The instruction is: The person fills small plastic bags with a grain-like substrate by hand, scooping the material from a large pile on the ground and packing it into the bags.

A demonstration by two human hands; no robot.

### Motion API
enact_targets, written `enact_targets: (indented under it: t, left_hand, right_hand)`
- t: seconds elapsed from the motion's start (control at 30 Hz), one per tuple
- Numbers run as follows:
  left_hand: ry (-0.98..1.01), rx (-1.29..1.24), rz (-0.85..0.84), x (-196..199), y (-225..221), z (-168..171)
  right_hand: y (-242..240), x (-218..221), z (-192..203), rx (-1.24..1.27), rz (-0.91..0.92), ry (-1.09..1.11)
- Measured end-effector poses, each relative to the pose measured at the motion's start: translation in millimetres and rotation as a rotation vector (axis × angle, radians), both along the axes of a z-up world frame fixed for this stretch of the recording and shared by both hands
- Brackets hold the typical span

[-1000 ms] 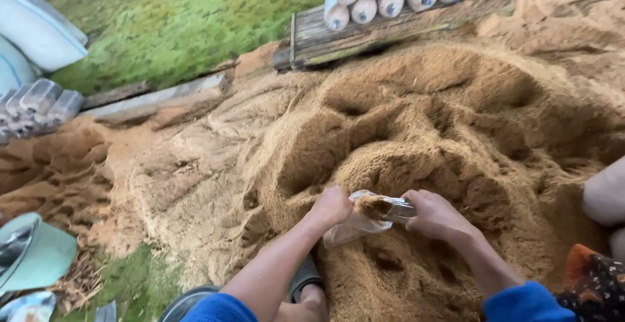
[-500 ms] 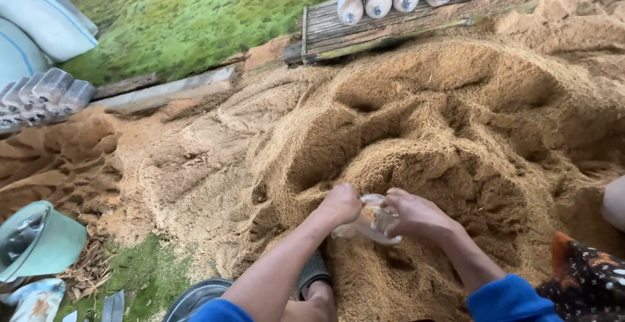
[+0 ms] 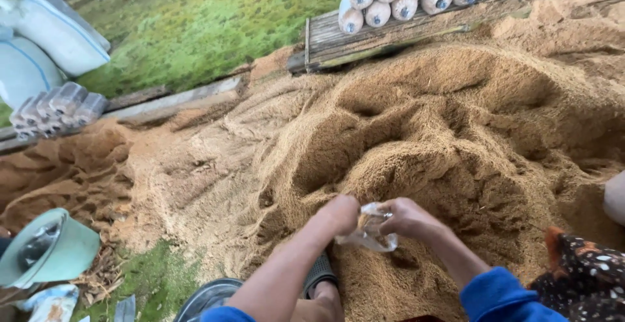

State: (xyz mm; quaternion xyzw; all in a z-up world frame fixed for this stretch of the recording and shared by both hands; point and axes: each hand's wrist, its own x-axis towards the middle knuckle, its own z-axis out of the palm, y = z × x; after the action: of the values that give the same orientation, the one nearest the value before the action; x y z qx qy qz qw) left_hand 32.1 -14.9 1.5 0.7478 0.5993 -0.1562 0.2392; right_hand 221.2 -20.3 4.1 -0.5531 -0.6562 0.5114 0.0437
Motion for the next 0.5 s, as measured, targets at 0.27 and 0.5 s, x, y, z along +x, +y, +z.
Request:
enact_targets:
  t: [0.27,0.5]
  left_hand:
    - [-0.073,0.032,0.007,22.5,-18.1,58.5]
    - [-0.273,-0.036,0.252,-2.6,-50.4,184.0]
  right_hand:
    - [2.9,3.5,7.9,0.093,0.020,-0.131]
    - [25.7,25.1,-4.9,0.053,-0.140,-0.127]
